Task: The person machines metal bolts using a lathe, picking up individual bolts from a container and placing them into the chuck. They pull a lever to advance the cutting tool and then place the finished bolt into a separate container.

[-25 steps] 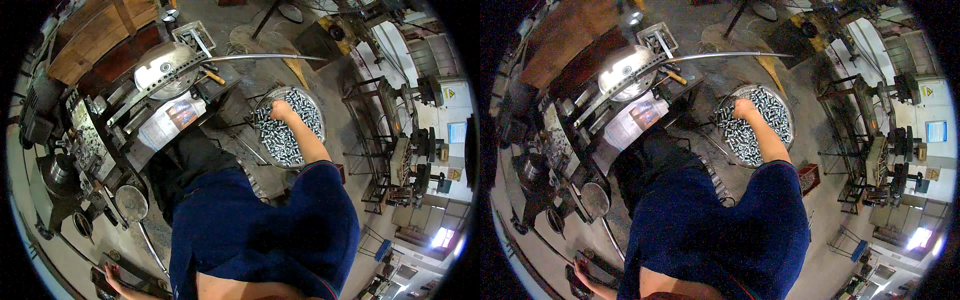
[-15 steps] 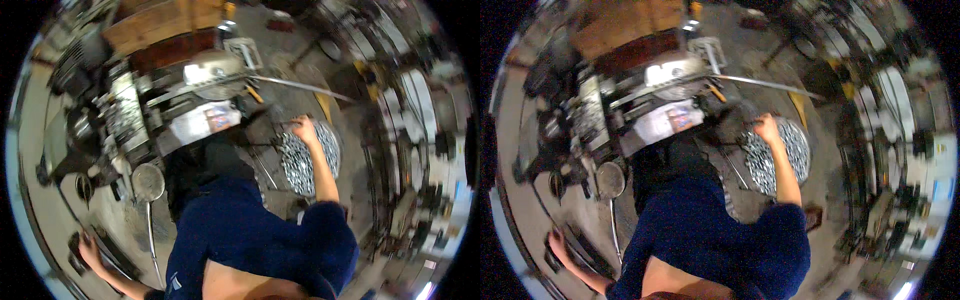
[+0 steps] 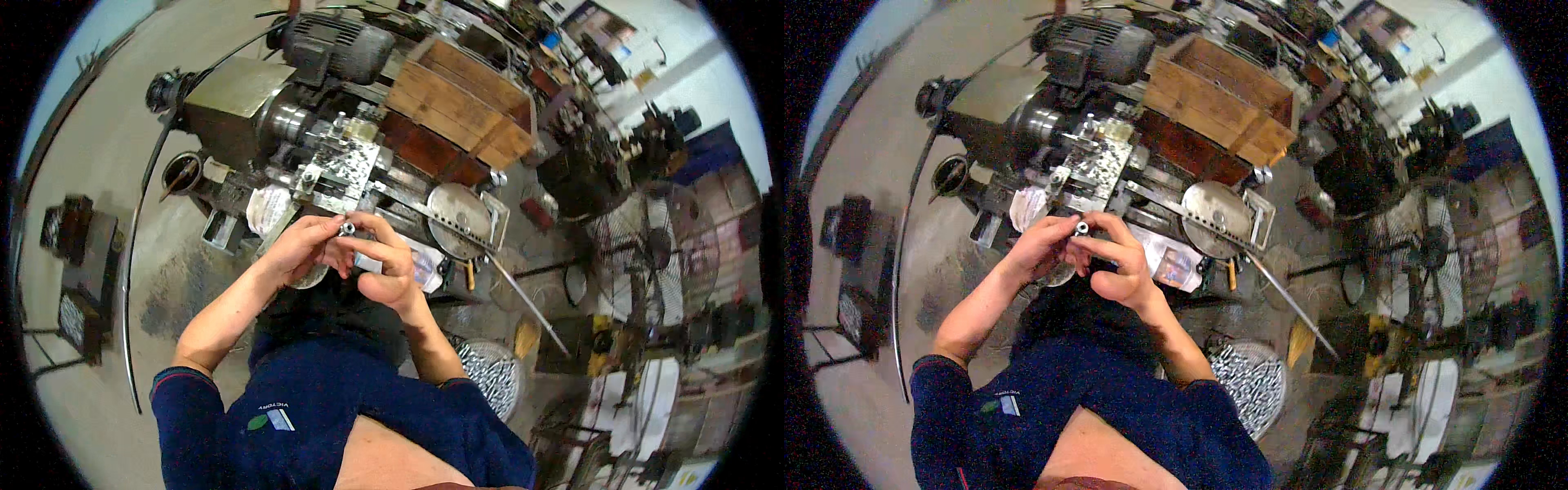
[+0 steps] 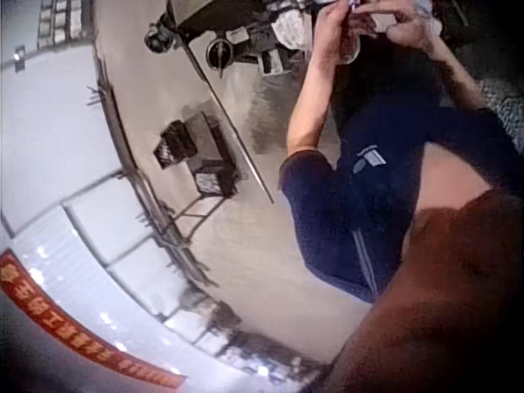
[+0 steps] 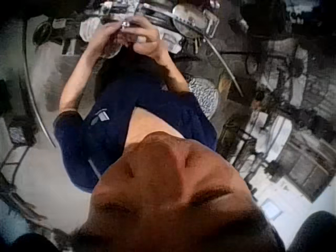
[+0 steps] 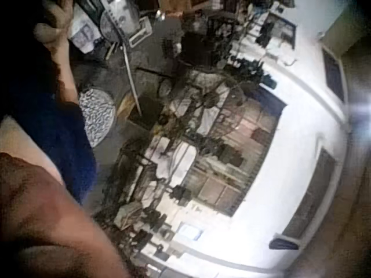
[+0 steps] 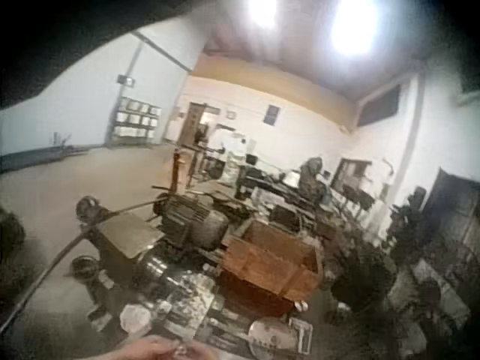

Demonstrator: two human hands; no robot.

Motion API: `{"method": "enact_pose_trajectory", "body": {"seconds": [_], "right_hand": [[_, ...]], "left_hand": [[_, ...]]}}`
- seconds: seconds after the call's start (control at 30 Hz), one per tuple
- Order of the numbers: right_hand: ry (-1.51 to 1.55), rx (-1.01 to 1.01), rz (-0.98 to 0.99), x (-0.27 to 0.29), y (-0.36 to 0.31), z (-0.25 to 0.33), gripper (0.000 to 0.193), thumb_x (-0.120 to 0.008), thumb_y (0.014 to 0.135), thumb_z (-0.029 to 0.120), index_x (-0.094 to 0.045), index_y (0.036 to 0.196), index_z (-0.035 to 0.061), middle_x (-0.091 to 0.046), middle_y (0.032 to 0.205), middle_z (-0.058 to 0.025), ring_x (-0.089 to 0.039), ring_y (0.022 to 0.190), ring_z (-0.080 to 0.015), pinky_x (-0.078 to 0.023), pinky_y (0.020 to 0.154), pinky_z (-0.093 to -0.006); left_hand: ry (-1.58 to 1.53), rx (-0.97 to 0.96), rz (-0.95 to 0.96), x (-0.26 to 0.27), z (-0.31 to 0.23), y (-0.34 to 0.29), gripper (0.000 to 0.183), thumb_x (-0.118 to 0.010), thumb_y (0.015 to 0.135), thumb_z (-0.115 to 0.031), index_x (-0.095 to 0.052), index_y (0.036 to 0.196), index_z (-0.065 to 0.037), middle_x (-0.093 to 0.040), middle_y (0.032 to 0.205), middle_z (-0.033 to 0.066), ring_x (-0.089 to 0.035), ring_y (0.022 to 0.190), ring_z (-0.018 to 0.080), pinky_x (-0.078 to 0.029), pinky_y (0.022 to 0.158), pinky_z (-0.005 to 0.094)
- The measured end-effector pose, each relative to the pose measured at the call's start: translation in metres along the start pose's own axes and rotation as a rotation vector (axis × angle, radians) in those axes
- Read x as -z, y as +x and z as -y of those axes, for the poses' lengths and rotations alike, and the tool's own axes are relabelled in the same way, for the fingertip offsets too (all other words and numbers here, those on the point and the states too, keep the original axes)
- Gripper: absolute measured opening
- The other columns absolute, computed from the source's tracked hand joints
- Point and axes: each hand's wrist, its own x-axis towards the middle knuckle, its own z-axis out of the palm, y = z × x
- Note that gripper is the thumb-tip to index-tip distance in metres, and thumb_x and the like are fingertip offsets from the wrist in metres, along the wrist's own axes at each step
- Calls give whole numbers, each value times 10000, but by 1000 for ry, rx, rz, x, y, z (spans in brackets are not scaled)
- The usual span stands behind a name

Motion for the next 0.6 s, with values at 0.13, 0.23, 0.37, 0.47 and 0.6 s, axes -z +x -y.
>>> {"method": "enact_pose_trajectory", "body": {"seconds": [0.13, 0.23, 0.37, 0.47, 0.6], "right_hand": [[-121, 35, 47, -9, 4, -1, 442, -542, 617, 106, -605, 1036, -21, -484, 1158, -210, -550, 953, -299, -451, 816, -360], [-373, 102, 51, -15, 11, 2, 405, -580, 580, 125, -614, 959, -14, -534, 1077, -210, -545, 928, -360, -455, 806, -391], [-466, 86, 104, -16, 24, 6, 361, -608, 552, 131, -623, 888, 0, -575, 1009, -179, -554, 907, -344, -463, 794, -384], [-523, 119, 181, -17, 42, 2, 345, -624, 553, 134, -634, 877, 15, -590, 995, -145, -559, 862, -316, -474, 751, -379], [-604, 88, 266, -20, 77, -11, 232, -629, 550, 162, -652, 746, 42, -618, 890, -121, -558, 784, -301, -485, 689, -389]], "left_hand": [[-41, -51, -116, 4, 3, -10, 359, -451, 928, -321, -575, 921, 16, -636, 742, 120, -630, 611, 208, -525, 572, 313], [376, -240, -260, 6, -1, -13, 278, -549, 886, -264, -608, 807, -4, -608, 669, 50, -581, 572, 122, -463, 532, 246], [713, -286, -372, 7, -15, -17, 289, -625, 835, -256, -630, 745, 19, -586, 630, 10, -510, 566, 52, -396, 503, 218], [863, -284, -413, 11, -30, -21, 309, -625, 829, -272, -633, 751, 26, -586, 625, 20, -499, 579, 51, -394, 510, 235], [1177, -420, -312, 35, -64, -41, 286, -615, 810, -295, -628, 883, -19, -615, 675, 135, -597, 592, 210, -438, 540, 327]]}}
